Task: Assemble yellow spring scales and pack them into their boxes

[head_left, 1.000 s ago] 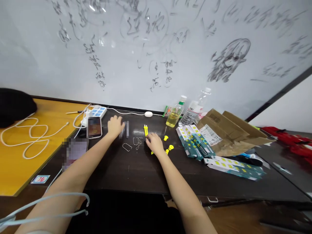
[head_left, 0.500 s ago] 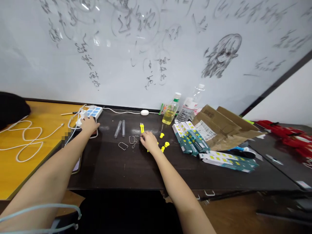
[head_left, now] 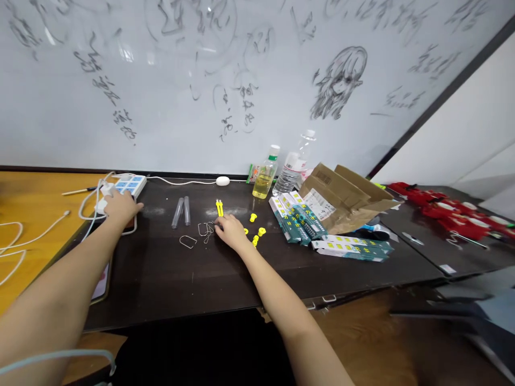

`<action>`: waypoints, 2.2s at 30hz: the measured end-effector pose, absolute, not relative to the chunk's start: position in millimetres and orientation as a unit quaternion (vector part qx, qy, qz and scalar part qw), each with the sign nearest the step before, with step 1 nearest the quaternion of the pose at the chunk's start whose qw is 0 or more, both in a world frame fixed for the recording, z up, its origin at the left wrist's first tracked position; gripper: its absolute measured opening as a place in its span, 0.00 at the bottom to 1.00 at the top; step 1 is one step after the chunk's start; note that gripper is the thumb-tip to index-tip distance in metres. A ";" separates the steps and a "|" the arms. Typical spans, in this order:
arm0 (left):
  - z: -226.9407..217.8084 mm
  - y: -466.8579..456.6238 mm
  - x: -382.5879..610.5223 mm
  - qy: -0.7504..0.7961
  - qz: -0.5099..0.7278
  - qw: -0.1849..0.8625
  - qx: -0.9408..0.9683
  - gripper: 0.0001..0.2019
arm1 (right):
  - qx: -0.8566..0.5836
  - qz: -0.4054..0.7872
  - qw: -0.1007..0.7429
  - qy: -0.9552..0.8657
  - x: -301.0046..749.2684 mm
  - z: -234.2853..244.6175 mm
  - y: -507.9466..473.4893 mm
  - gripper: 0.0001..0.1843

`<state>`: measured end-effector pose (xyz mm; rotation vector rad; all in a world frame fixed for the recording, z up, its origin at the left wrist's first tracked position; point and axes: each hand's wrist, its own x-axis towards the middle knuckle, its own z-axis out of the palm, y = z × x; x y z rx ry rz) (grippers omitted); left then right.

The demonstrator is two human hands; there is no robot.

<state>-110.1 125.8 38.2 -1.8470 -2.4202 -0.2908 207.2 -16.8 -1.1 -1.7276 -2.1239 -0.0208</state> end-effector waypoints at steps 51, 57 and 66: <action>42.6 10.4 -4.4 -0.446 -0.209 0.067 -0.868 0.19 | -0.643 -0.021 0.334 -0.688 251.2 2.5 -8.5 0.12; 0.0 -6.2 16.2 -0.375 -0.380 0.040 -0.845 0.13 | -0.666 -0.049 0.289 -0.686 249.0 -1.5 -6.8 0.11; 7.9 32.6 -54.0 -0.656 -0.358 0.079 -0.659 0.23 | -0.612 -0.053 0.279 -0.738 220.5 2.3 -18.5 0.10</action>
